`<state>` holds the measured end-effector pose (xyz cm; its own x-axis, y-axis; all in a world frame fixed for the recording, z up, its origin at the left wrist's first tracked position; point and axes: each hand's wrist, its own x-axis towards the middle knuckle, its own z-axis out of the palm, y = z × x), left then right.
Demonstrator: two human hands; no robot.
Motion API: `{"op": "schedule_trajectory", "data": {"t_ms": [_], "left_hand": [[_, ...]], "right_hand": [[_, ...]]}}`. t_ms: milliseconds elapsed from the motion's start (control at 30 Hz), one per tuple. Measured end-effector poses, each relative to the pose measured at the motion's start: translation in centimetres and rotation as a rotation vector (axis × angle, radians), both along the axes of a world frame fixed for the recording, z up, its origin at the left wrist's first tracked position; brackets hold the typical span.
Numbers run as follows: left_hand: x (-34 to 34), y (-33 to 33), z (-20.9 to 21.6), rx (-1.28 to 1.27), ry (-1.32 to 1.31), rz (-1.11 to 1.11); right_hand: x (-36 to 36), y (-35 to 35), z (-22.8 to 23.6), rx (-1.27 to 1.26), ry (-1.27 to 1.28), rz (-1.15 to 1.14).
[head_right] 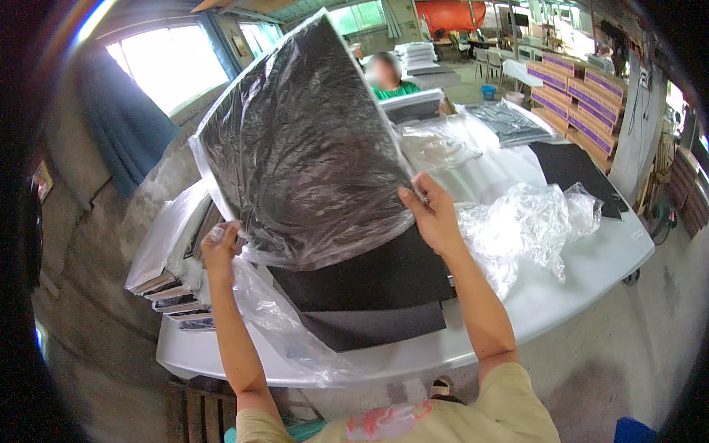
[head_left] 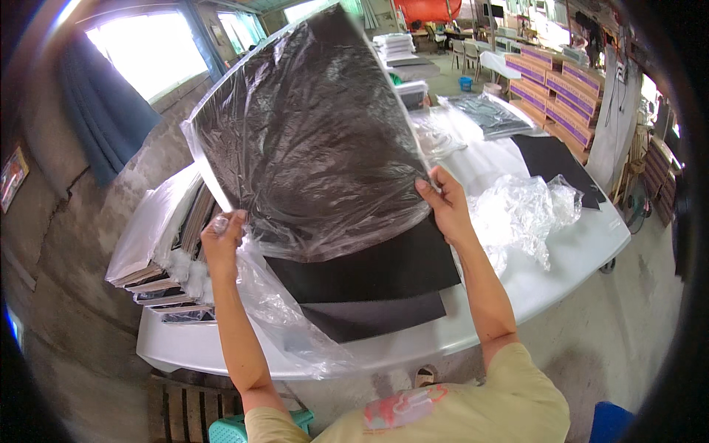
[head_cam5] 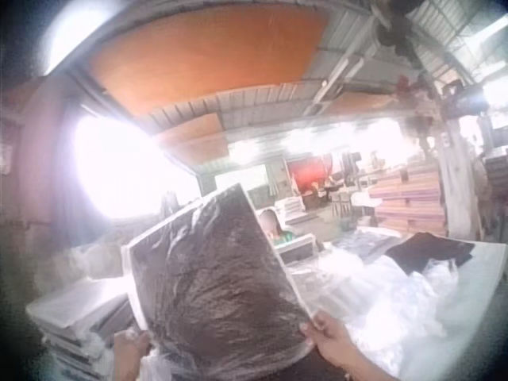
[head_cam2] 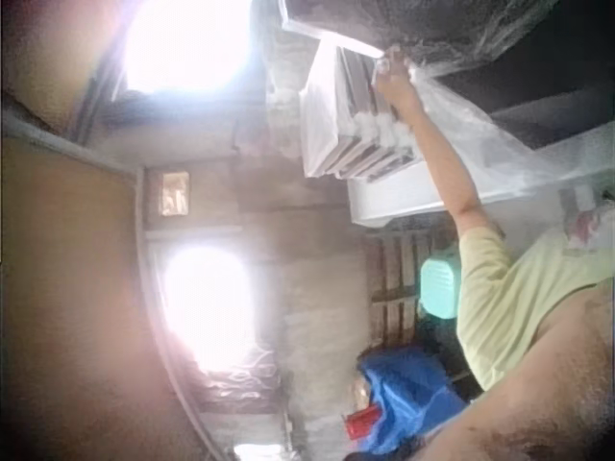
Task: The person wraps rectangular panels with clear plastic film. They pick up a panel, place it on a table, cover it with a plastic sheet, and stack the wrapped panel. The process repeats with multiple panels.
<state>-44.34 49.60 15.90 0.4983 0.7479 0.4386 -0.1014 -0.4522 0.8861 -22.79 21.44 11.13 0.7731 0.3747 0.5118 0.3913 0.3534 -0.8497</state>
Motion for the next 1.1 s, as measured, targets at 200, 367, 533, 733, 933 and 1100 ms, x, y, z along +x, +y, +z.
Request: {"op": "schedule_trajectory", "data": {"t_ms": [200,367,533,733,933,1100], "left_hand": [[-1.8,-5.3,-3.2,0.504,0.242,-0.214],[-2.8,-12.9,-12.2,0.604,0.801,-0.157],[-4.5,-12.2,-19.6,0.735,0.805,-0.116],[-7.7,-11.2,-19.2,0.933,0.578,0.164],[-15.5,-8.4,-20.9,0.457,0.806,0.557],[-20.4,-12.1,-21.7,0.364,0.892,0.398]], "right_hand": [[0.1,-1.7,-5.8,-0.121,0.192,-0.073],[-1.2,-5.7,-13.2,-0.367,0.375,0.11],[-3.3,-7.0,-17.0,-0.614,0.015,0.022],[-6.3,-8.5,-16.3,-0.684,0.098,-0.094],[-9.0,-8.9,-17.3,-0.882,-0.244,-0.533],[-12.4,-12.4,-17.1,-0.915,-0.378,-0.523]]}}
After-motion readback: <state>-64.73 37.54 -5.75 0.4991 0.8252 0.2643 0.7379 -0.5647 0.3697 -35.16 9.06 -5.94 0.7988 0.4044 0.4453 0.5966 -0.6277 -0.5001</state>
